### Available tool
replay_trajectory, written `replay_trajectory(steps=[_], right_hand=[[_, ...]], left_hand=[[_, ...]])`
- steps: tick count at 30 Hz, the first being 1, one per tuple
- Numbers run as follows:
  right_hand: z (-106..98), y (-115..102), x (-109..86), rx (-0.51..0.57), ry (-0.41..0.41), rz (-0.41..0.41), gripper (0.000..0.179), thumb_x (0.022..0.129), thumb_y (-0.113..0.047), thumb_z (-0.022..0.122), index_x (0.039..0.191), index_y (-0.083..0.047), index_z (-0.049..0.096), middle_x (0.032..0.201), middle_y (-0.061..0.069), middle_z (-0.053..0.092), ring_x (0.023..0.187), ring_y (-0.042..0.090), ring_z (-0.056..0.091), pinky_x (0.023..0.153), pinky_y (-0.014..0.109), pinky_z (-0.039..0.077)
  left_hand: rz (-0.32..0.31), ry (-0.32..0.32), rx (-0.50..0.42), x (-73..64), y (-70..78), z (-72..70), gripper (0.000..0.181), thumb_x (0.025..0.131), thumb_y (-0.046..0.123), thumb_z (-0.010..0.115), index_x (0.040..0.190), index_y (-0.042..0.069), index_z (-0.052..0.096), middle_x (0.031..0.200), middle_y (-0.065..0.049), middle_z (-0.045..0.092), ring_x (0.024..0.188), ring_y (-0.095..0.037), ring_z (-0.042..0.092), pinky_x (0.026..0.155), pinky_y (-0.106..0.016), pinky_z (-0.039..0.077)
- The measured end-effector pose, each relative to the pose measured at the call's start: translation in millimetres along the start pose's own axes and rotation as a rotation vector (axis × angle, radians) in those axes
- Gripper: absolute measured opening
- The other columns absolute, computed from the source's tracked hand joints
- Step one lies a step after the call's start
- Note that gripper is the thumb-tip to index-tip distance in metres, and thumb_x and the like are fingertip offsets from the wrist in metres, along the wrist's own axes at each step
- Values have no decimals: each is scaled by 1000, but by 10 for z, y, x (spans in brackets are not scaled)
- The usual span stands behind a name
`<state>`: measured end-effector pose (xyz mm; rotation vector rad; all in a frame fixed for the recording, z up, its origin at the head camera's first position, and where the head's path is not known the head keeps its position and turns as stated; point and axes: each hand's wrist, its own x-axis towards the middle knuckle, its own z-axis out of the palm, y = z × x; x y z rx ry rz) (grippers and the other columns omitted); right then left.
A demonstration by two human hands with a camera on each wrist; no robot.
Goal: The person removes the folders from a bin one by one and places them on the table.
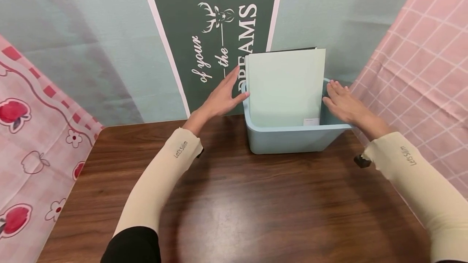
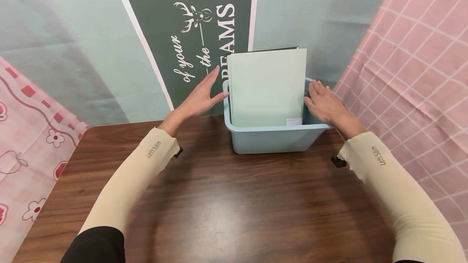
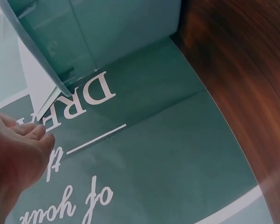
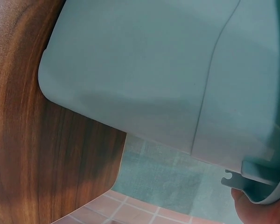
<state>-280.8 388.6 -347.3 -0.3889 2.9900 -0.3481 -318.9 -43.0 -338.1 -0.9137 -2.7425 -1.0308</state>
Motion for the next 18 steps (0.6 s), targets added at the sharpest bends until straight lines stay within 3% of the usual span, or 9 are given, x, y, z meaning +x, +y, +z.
replay_trajectory(steps=[6,12,18], right_hand=[[6,7,-9,0,7,-8,74,115,-41,18,163,12,-4,171,32,-11,160,47,-11,129,58,-7],[10,18,-15,6,15,-18,74,115,-41,18,163,13,-2,171,32,-9,160,48,-9,129,58,-7],[15,11,-19,11,29,-15,73,115,-40,18,163,13,0,171,33,-7,160,47,-8,129,58,-6]], left_hand=[[20,-1,30,114,40,58,95,104,54,60,172,15,7,179,-3,7,164,-14,7,131,-42,19],[25,-31,120,207,81,111,97,103,58,58,172,17,5,180,-4,2,165,-17,4,131,-47,21],[21,-42,196,290,125,154,96,103,57,59,172,17,5,179,-6,-2,165,-21,2,132,-46,17]])
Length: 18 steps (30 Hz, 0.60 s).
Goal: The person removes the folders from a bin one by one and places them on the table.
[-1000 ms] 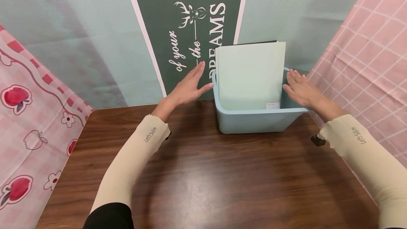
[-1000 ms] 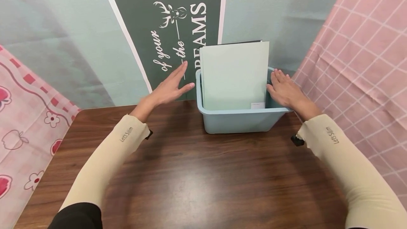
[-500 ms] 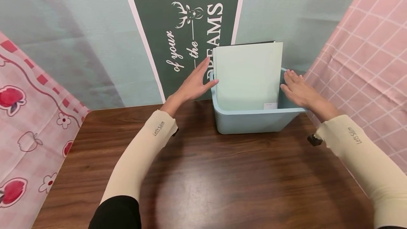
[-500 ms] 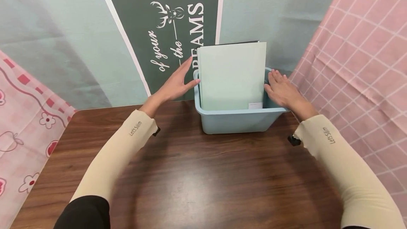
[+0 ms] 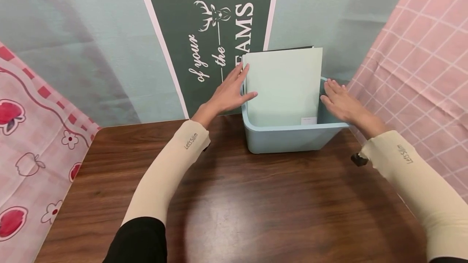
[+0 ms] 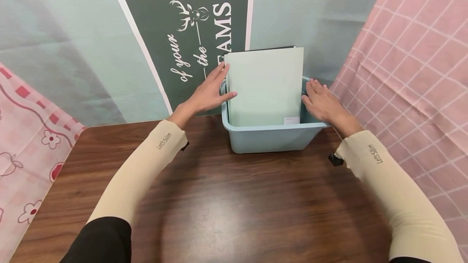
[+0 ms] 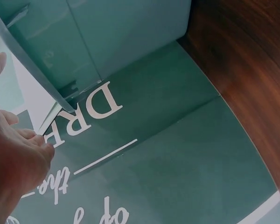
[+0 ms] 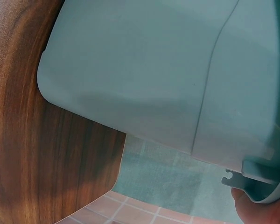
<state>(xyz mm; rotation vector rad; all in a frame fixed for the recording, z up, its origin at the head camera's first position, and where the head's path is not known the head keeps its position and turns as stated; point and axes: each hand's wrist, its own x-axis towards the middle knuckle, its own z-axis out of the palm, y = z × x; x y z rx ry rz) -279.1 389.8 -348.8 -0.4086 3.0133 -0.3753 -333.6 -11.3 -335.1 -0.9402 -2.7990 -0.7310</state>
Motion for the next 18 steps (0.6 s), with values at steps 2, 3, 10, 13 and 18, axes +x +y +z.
replay_trajectory(steps=[2,3,10,13,18], right_hand=[[-1,-5,4,4,7,2,73,115,-39,19,163,13,0,171,33,-7,160,47,-7,129,58,-6],[-1,-6,5,5,11,3,73,115,-38,19,163,13,0,171,33,-7,160,47,-7,129,58,-6],[6,-5,2,0,26,2,72,115,-38,18,163,14,1,171,33,-5,161,48,-5,129,59,-5],[4,0,1,-3,26,5,71,115,-37,19,162,14,2,171,33,-5,160,48,-5,129,59,-5],[2,15,10,-9,18,5,71,116,-36,19,162,14,1,171,33,-5,161,48,-5,129,59,-5]], left_hand=[[-6,3,26,29,12,4,96,103,57,59,172,18,6,179,-6,-3,165,-21,0,132,-46,16],[-9,6,37,42,17,4,96,103,57,59,172,18,6,179,-7,-3,165,-20,0,132,-45,16],[-17,18,99,136,46,8,97,102,59,59,172,16,7,179,-8,-4,165,-23,-1,133,-41,8],[-18,20,135,184,45,17,98,102,60,60,172,15,8,179,-10,-5,165,-24,-3,133,-38,4],[-35,24,185,257,28,22,97,102,61,58,172,14,9,179,-13,-4,165,-26,-5,133,-37,1]])
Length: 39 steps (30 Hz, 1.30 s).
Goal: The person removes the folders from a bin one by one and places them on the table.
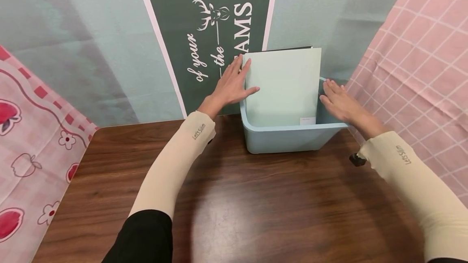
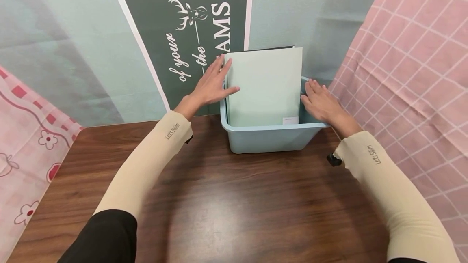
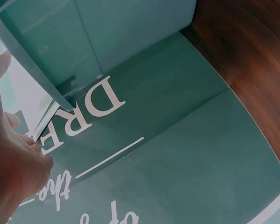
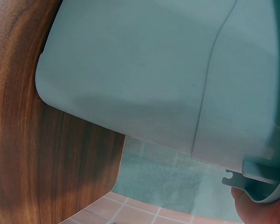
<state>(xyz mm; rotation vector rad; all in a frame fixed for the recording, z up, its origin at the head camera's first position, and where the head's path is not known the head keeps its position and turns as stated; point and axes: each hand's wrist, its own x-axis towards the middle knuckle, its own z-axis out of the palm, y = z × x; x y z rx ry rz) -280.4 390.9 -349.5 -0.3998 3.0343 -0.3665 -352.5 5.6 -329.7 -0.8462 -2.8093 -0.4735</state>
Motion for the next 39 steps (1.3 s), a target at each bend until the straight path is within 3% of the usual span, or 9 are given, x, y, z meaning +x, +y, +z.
replay_trajectory(steps=[12,21,32,39], right_hand=[[16,5,-11,29,10,-2,71,115,-37,19,163,13,1,172,32,-5,161,46,-5,129,58,-7],[2,-13,-8,41,10,4,71,116,-36,22,163,12,1,172,32,-4,161,45,-5,129,58,-7],[1,-12,-11,27,5,17,70,116,-36,21,163,12,1,172,32,-4,161,46,-4,129,60,-5],[-17,-14,3,26,9,17,70,116,-36,20,163,12,2,172,33,-3,161,46,-3,129,61,-4]], left_hand=[[-9,-13,42,78,-29,41,97,102,62,57,172,13,10,178,-14,-7,165,-27,-8,133,-39,-2],[-2,19,48,88,-55,31,92,103,60,57,171,14,17,178,-14,1,165,-29,1,133,-42,3],[1,48,-64,90,-18,78,87,99,60,63,169,21,30,176,-13,11,162,-31,12,131,-48,17],[-1,54,-140,82,16,128,84,99,59,65,167,20,36,175,-12,11,162,-28,12,128,-47,27]])
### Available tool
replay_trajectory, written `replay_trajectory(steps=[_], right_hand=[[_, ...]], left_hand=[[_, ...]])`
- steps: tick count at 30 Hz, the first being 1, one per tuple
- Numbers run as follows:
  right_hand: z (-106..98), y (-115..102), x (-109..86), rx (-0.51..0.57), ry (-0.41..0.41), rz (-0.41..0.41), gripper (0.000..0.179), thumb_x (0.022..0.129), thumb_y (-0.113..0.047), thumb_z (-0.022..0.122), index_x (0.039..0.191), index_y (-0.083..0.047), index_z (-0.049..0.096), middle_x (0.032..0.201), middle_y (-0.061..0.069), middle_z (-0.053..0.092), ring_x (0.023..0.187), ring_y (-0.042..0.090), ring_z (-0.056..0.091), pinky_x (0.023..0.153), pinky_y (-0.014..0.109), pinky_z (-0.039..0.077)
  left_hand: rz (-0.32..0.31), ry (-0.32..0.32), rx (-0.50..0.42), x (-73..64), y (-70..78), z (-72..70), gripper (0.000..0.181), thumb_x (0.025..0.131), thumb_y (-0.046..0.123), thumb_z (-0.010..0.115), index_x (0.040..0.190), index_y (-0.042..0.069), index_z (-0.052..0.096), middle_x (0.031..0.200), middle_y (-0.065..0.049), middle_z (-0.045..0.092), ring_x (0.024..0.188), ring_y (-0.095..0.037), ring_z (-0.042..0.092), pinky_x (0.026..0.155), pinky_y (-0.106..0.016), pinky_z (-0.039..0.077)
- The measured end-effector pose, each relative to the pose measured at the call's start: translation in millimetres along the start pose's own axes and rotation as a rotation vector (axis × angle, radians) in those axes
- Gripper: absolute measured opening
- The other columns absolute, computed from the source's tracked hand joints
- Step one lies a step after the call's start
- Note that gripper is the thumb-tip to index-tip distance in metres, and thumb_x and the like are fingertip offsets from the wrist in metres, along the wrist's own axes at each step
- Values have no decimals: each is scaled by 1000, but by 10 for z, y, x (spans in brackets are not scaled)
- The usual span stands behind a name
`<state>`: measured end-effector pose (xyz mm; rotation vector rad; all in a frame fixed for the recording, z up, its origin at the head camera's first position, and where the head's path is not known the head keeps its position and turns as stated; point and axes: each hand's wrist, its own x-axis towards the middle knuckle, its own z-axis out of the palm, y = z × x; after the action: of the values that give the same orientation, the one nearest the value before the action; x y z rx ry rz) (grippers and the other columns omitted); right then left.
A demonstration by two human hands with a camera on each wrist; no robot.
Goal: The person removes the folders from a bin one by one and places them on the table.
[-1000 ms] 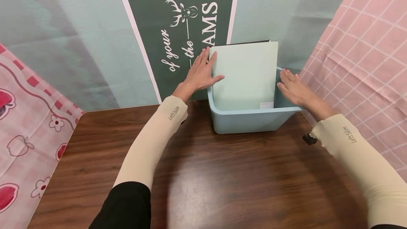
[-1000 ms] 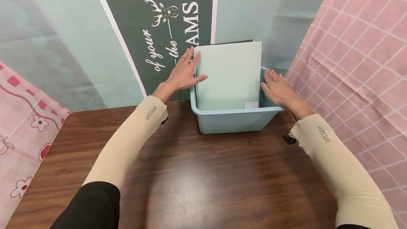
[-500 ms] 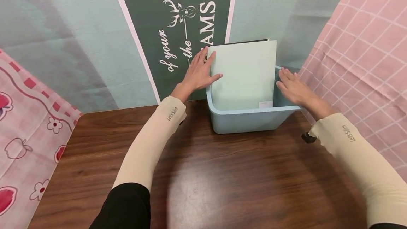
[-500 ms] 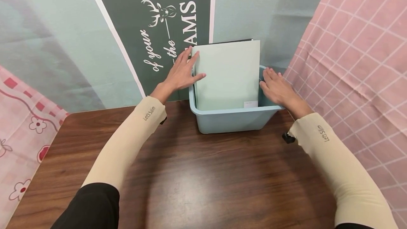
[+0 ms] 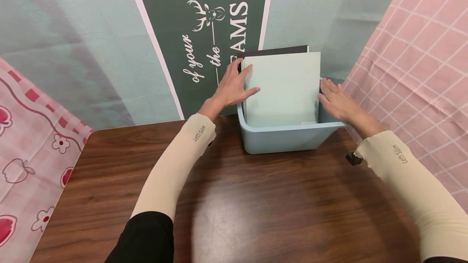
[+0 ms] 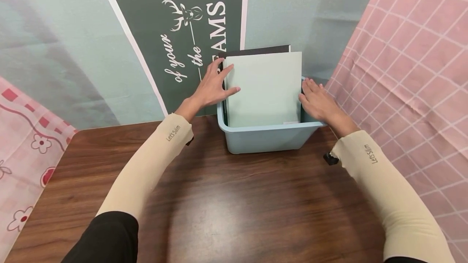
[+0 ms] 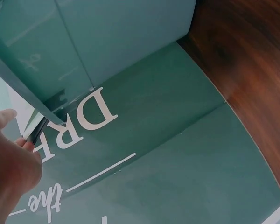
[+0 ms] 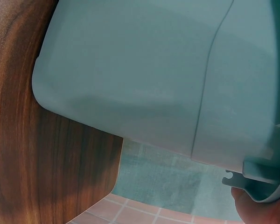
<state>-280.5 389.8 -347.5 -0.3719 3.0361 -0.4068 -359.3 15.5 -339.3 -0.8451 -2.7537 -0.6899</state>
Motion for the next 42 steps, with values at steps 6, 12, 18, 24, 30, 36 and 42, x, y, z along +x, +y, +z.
replay_trajectory(steps=[6,12,18,24,30,36,42], right_hand=[[-3,-10,-1,11,10,5,69,116,-35,20,163,13,2,171,33,-2,161,47,-2,129,60,-5],[-4,-26,-5,12,6,6,69,116,-35,19,163,13,2,171,34,-2,161,48,-2,129,60,-4],[-4,-18,-5,19,10,12,69,116,-35,19,162,13,2,171,34,-2,161,46,-4,129,60,-5],[-3,-15,-10,21,9,16,69,116,-35,19,163,13,2,171,34,-1,161,46,-3,129,59,-6],[12,-5,1,14,13,18,69,116,-36,18,163,11,1,172,33,0,161,47,-1,129,61,-4],[27,-12,3,24,30,7,70,116,-37,19,163,12,2,172,33,0,161,46,-1,129,60,-4],[33,1,-3,26,31,15,71,116,-38,19,163,12,2,172,32,-1,161,46,-1,130,58,-5]], left_hand=[[37,36,-123,-25,18,17,80,100,48,70,165,13,39,173,-14,9,160,-28,20,126,-41,32],[81,67,-211,-50,-1,48,75,100,34,73,162,6,42,169,-18,10,154,-32,35,123,-37,36],[92,98,-276,-75,-15,83,73,99,27,76,162,9,44,170,-17,9,147,-29,43,118,-39,41],[111,57,-330,-74,-19,146,72,97,25,78,161,12,47,166,-20,20,144,-30,43,119,-41,39],[106,39,-392,-28,31,155,70,95,23,82,158,14,52,157,-18,42,142,-31,44,117,-42,40],[85,-9,-490,18,51,111,57,94,18,83,147,15,65,154,-5,59,149,-21,46,120,-31,37],[99,-106,-505,57,84,106,53,91,15,85,142,17,70,149,-3,64,144,-15,52,115,-27,43]])
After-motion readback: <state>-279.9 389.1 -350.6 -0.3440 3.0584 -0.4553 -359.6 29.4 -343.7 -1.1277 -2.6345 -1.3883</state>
